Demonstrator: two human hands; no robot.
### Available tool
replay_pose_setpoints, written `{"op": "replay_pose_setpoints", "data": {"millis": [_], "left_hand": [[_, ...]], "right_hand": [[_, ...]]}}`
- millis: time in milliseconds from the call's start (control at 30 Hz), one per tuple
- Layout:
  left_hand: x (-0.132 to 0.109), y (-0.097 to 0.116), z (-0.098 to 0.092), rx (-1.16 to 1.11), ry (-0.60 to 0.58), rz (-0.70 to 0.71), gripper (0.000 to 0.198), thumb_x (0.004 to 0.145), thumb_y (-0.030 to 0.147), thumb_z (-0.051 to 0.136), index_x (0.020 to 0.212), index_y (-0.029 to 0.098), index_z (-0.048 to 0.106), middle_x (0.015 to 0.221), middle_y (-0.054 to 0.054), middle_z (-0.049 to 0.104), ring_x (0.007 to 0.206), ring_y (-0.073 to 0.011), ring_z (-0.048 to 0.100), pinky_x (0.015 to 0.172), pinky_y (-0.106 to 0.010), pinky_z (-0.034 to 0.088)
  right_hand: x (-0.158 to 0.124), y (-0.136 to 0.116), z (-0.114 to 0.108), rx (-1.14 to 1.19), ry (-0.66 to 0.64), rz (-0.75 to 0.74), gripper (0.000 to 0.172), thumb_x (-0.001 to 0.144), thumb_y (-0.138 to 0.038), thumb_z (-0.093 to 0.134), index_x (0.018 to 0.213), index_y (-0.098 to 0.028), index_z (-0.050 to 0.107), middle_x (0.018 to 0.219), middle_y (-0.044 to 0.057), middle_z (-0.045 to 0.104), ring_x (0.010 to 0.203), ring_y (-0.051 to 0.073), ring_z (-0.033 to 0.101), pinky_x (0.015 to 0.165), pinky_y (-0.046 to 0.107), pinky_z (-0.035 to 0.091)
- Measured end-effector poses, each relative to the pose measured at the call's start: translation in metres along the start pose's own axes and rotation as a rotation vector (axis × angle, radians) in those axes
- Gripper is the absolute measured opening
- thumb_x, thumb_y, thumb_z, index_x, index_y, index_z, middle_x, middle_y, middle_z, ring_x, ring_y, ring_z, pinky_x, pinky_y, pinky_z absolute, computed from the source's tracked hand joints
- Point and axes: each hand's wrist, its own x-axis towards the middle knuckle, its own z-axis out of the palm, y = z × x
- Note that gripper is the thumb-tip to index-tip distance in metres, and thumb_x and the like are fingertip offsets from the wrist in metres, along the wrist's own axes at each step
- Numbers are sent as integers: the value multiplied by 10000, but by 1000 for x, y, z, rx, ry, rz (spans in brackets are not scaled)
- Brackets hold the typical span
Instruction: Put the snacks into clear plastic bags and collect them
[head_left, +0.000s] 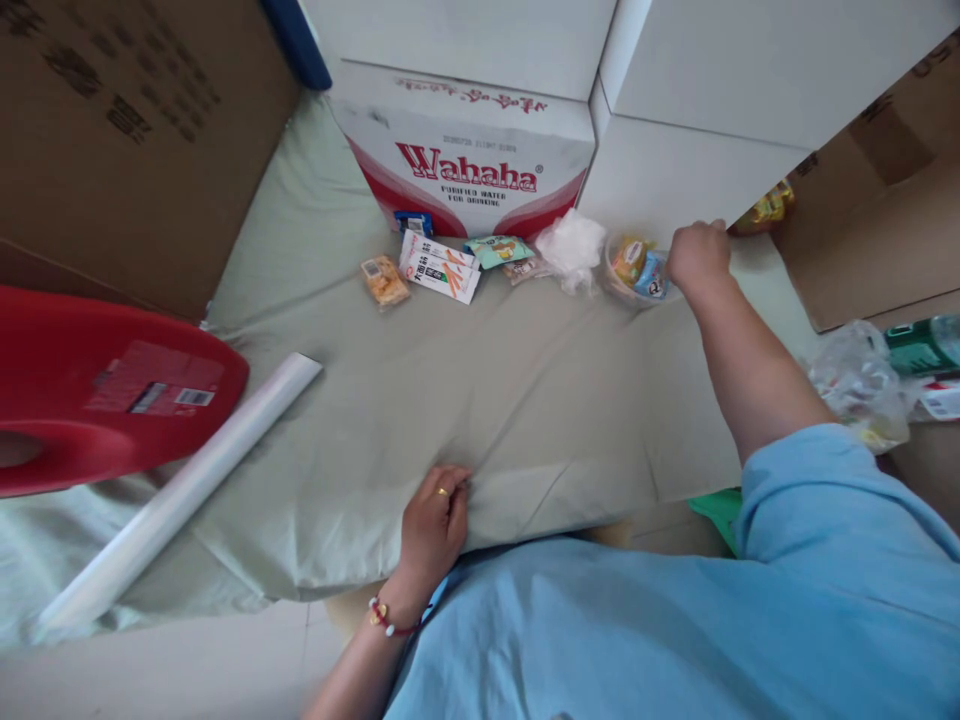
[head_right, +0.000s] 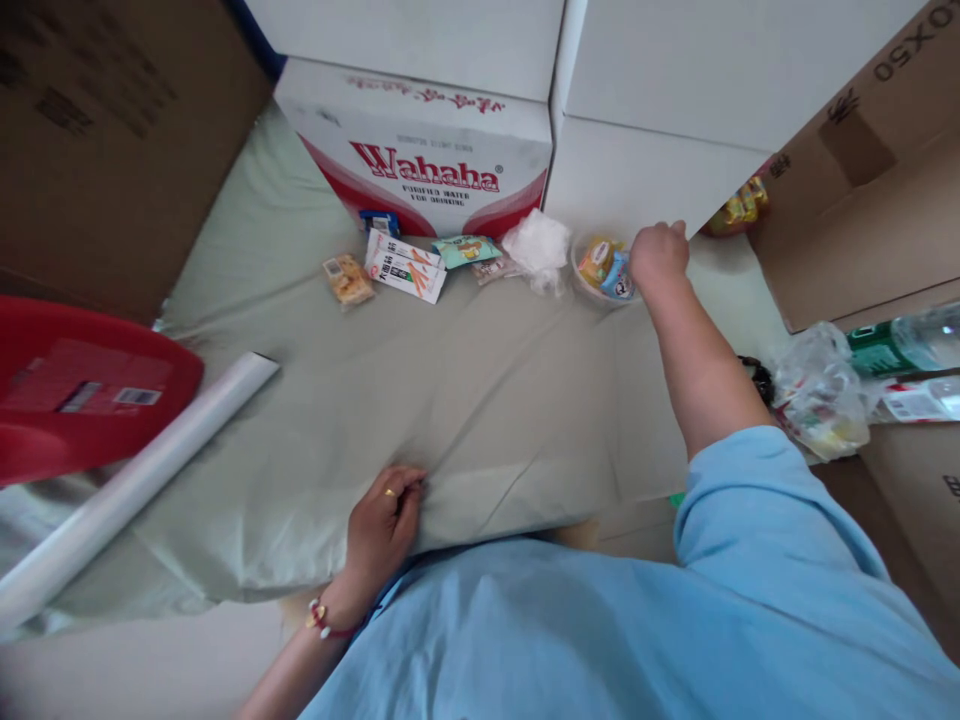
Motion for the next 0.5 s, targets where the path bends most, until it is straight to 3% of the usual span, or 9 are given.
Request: {"op": "replay_pose_setpoints", "data": {"millis": [100,200,300,400,500], "left_hand": [[0,-1,0,8,-17,-21,210,1014,183,458,1047,218,662,970,-52,731,896,-188,719,786,-315,589],[-1,-1,0,8,-29,-41,220,1014,195,447,1045,219,664,959,-53,730,886,-190,719,781,-320,590],[-1,0,1,-5,-29,-49,226,1010,193,441,1038,220,664,949,-53,728,878,-190,719,774,-320,589],[-1,0,2,-9,-24,-57,223,1007,191,445,1037,222,664,954,-56,728,886,-191,718,783,-322,591],[-2,0,2,-10,-23,-53,220,1007,183,451,1043,217,665,960,-58,728,894,-190,716,796,-323,593]], "right_hand": [[2,-9,-1,66,100,-56,435,1078,-121,318,1373,60,583,1339,311,596,1282,262,499,1053,426,306],[1,-27,10,122,-40,-178,427,1075,-168,373,1431,-17,553,1410,255,581,1282,257,507,1015,362,350],[-2,-42,14,125,-155,-166,378,1051,-178,442,1360,-30,603,1387,246,596,1237,274,538,978,348,380],[-14,-57,2,148,-8,-126,366,1077,-176,385,1302,-8,621,1388,276,574,1255,277,506,1012,382,359],[-40,-83,-11,215,177,-117,385,1100,-215,323,1274,-78,638,1313,226,613,1216,280,518,1002,409,372]]}}
